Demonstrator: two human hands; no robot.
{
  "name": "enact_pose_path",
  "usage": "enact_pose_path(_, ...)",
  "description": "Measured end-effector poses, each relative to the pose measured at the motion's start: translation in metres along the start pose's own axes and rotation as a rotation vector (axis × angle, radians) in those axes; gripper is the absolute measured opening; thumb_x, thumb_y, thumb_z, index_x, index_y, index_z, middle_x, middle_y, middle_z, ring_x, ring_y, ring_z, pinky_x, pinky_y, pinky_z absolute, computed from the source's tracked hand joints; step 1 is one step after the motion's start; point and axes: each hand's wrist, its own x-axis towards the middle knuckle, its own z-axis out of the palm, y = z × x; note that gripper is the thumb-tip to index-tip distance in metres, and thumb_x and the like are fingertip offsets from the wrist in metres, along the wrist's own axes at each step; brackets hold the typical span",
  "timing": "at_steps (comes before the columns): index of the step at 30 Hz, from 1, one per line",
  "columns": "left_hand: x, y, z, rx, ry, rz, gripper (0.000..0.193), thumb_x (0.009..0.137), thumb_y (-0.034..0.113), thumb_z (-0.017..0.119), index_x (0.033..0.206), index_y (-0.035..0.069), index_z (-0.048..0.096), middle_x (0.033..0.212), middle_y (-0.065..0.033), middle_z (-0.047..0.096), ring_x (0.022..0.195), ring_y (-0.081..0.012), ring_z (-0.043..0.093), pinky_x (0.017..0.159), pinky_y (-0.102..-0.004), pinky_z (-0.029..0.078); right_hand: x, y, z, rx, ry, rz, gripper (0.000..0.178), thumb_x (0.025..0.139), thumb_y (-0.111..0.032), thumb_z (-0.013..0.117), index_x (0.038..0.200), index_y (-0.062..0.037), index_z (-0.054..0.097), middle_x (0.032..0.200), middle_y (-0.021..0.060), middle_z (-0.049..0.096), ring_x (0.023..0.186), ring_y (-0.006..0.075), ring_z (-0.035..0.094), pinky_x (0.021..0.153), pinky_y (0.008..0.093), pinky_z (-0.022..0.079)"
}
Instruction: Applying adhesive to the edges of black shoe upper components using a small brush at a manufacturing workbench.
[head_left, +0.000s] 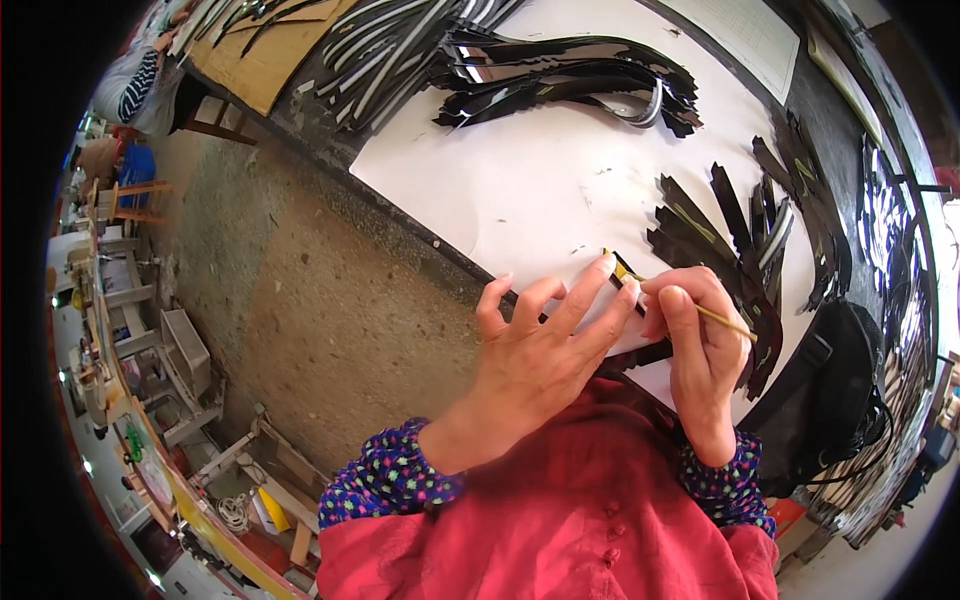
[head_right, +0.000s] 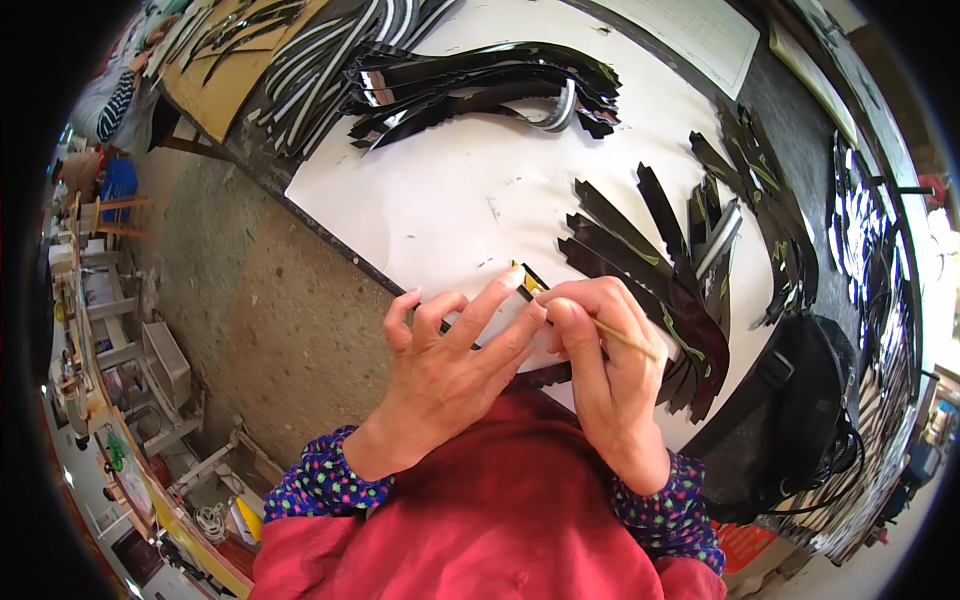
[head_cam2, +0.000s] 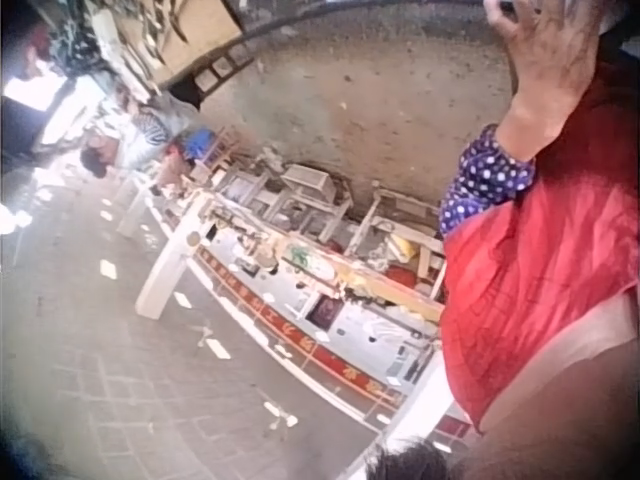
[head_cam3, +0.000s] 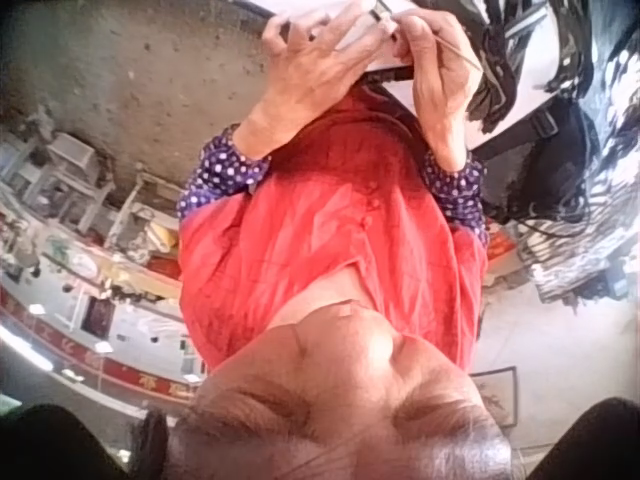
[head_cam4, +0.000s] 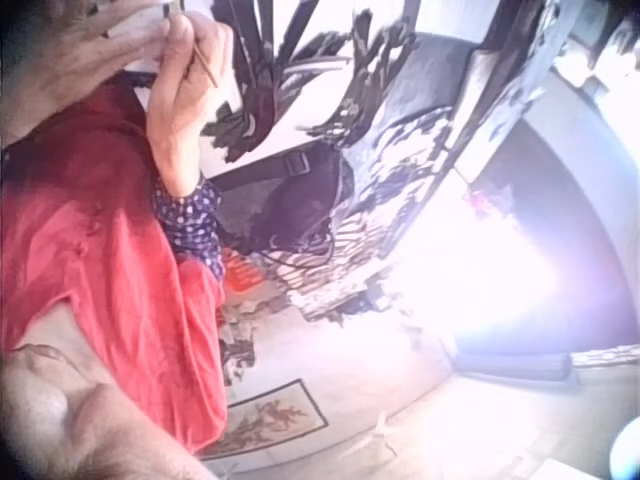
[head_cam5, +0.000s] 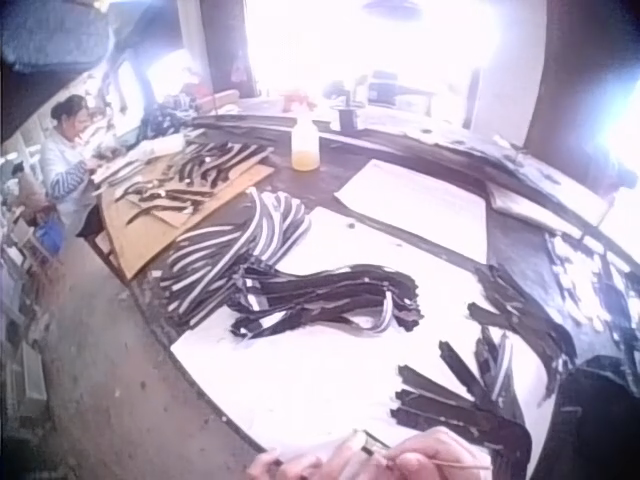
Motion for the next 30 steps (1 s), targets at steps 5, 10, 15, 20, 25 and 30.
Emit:
enact_pose_path(5, -0.002, 0.002, 0.003, -0.041, 0.04, -0.032, 0.044, 0.086, 0.031, 0.074, 0.129, 0.033, 0.067, 0.146, 0.0073, 0.052, 0.113, -0.0147, 0.045, 0.107, -0.0463, 0.025, 0.005, 0.0, 0.008, -0.058, -0.023, 0.066, 0.023, 0.107, -0.014, 0.056, 0.097, 0.0028, 0.068, 0.08, 0.0029, 0.062, 0.065, 0.0064, 0.055, 0.058, 0.0207, 0.042)
enact_pose_path(10, -0.002, 0.002, 0.003, -0.052, 0.035, -0.046, 0.043, 0.084, 0.03, 0.075, 0.126, 0.032, 0.068, 0.146, 0.0081, 0.051, 0.115, -0.0143, 0.046, 0.107, -0.0473, 0.025, 0.009, 0.002, 0.01, -0.139, -0.023, 0.039, 0.011, 0.102, -0.006, 0.061, 0.097, 0.0018, 0.067, 0.083, 0.0074, 0.063, 0.061, 0.0123, 0.056, 0.056, 0.0254, 0.044)
enact_pose_path(15, -0.003, 0.003, 0.004, -0.068, 0.03, -0.053, 0.043, 0.083, 0.029, 0.075, 0.125, 0.032, 0.069, 0.146, 0.0081, 0.051, 0.115, -0.0143, 0.046, 0.108, -0.048, 0.024, 0.011, 0.007, 0.008, -0.175, -0.051, -0.036, 0.009, 0.1, -0.005, 0.062, 0.095, 0.0018, 0.065, 0.084, 0.0089, 0.063, 0.061, 0.0145, 0.054, 0.056, 0.027, 0.044)
enact_pose_path(20, -0.001, 0.004, 0.004, -0.093, 0.031, -0.057, 0.04, 0.084, 0.029, 0.076, 0.123, 0.032, 0.07, 0.146, 0.0082, 0.052, 0.115, -0.0144, 0.046, 0.108, -0.048, 0.024, 0.01, 0.01, 0.008, -0.161, -0.027, -0.052, 0.009, 0.1, -0.004, 0.061, 0.094, 0.0017, 0.065, 0.084, 0.0093, 0.063, 0.061, 0.0155, 0.054, 0.057, 0.0281, 0.045)
enact_pose_path(25, -0.003, 0.003, 0.002, -0.069, 0.022, -0.053, 0.045, 0.084, 0.029, 0.075, 0.128, 0.033, 0.069, 0.145, 0.0081, 0.052, 0.114, -0.0146, 0.046, 0.108, -0.0475, 0.025, 0.009, 0.003, 0.002, -0.146, -0.086, 0.05, 0.008, 0.1, -0.005, 0.062, 0.096, 0.0021, 0.065, 0.086, 0.0095, 0.064, 0.066, 0.0181, 0.057, 0.059, 0.029, 0.047)
enact_pose_path(30, -0.003, 0.001, 0.004, -0.066, 0.048, -0.048, 0.047, 0.086, 0.03, 0.074, 0.133, 0.034, 0.067, 0.144, 0.0073, 0.053, 0.113, -0.0157, 0.046, 0.106, -0.0471, 0.025, -0.002, 0.007, 0.001, -0.415, 0.074, -0.273, 0.008, 0.094, 0.0, 0.067, 0.102, 0.0005, 0.068, 0.097, 0.0106, 0.066, 0.08, 0.0217, 0.063, 0.072, 0.0322, 0.051)
